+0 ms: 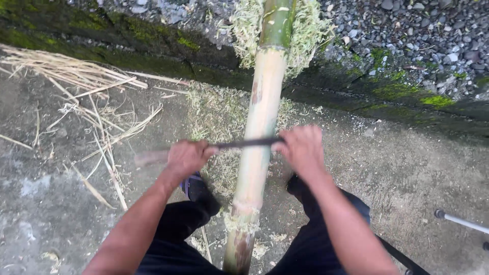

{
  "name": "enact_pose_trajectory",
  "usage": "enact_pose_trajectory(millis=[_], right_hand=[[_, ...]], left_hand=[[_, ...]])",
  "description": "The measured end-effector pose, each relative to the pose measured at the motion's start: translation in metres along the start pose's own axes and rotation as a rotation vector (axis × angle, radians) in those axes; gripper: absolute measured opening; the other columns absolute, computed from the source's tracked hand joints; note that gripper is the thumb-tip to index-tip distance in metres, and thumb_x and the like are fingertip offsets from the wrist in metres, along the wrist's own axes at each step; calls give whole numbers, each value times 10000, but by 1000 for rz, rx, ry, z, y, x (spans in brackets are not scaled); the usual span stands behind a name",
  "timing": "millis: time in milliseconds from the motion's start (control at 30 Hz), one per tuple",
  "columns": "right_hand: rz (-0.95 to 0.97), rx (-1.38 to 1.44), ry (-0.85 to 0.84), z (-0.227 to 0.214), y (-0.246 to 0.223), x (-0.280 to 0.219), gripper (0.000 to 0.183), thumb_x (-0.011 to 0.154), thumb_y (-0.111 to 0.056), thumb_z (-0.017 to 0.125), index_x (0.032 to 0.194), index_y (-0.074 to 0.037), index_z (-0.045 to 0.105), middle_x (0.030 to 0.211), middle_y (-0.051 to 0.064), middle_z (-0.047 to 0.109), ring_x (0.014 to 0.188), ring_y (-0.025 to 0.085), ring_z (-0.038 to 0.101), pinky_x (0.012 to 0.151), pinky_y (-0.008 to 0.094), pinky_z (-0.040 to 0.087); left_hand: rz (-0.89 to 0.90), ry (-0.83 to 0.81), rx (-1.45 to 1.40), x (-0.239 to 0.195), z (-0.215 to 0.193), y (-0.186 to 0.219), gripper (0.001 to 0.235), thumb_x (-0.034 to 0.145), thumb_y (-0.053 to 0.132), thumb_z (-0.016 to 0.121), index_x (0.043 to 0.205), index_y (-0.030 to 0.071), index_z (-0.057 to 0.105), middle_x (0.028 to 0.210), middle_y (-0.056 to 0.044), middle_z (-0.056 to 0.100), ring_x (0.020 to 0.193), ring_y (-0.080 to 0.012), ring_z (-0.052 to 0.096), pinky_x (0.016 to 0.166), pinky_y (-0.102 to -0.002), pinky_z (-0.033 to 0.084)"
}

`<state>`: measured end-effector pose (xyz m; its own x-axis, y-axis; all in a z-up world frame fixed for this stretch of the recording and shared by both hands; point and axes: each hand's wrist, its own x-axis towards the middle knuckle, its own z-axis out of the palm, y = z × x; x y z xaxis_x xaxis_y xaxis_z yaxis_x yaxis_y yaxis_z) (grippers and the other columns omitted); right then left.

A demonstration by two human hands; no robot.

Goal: Scraping the outer layer of a bamboo pole using a machete.

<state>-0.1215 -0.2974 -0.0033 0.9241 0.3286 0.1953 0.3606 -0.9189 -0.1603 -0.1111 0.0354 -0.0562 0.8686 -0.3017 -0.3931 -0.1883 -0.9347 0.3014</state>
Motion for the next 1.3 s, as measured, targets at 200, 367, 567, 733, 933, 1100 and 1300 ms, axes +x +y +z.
enact_pose_trajectory(millis=[200, 367, 567, 733, 933, 1100, 1300], right_hand=[[-61, -74, 99, -4, 85, 155, 590, 887, -661, 560, 1059, -144, 785, 879, 60, 614, 953, 273, 523, 983, 456, 362], [9, -37, 81, -3, 117, 217, 458, 815, -533, 725, 1078, -163, 786, 943, 44, 642, 1024, 281, 505, 981, 448, 357], [-37, -72, 167, 0, 108, 191, 457, 825, -536, 768, 1077, -155, 787, 967, 47, 636, 1062, 276, 492, 999, 451, 344], [37, -49, 51, 4, 70, 131, 485, 859, -536, 763, 1128, -133, 782, 927, 46, 619, 994, 273, 487, 981, 437, 351], [-38, -120, 87, -16, 16, 76, 489, 834, -516, 729, 1121, -124, 779, 914, 41, 608, 987, 247, 516, 996, 420, 362], [-12, -120, -1, -25, -37, 5, 500, 851, -520, 692, 1119, -105, 773, 903, 49, 610, 965, 254, 525, 973, 422, 366], [23, -104, -82, -29, -101, -91, 466, 861, -487, 666, 1104, -100, 755, 886, 50, 610, 916, 258, 553, 947, 453, 389]], left_hand=[[-99, 101, 2, 144, -83, 10, 716, 960, 760, 274, 978, 160, 664, 642, -17, 586, 601, -167, 604, 578, -415, 519], [-115, 156, -40, 196, -129, 15, 640, 941, 729, 405, 1025, 161, 688, 650, -22, 604, 703, -193, 629, 682, -436, 506], [-64, 208, -31, 179, -130, 12, 591, 935, 710, 482, 983, 178, 734, 628, 5, 569, 633, -192, 594, 629, -393, 500], [-42, 103, 9, 132, -84, 4, 672, 940, 766, 423, 968, 162, 717, 582, 21, 525, 539, -138, 531, 540, -365, 466], [10, 107, -54, 82, -11, -21, 810, 855, 854, 222, 900, 188, 681, 573, 22, 488, 503, -151, 519, 466, -370, 466], [48, 49, -130, 11, 35, -24, 891, 802, 878, 117, 829, 177, 666, 543, 8, 503, 466, -154, 507, 460, -398, 471], [166, 69, -207, -89, 96, -33, 829, 885, 837, 194, 796, 150, 649, 584, -50, 614, 548, -260, 632, 565, -458, 524]])
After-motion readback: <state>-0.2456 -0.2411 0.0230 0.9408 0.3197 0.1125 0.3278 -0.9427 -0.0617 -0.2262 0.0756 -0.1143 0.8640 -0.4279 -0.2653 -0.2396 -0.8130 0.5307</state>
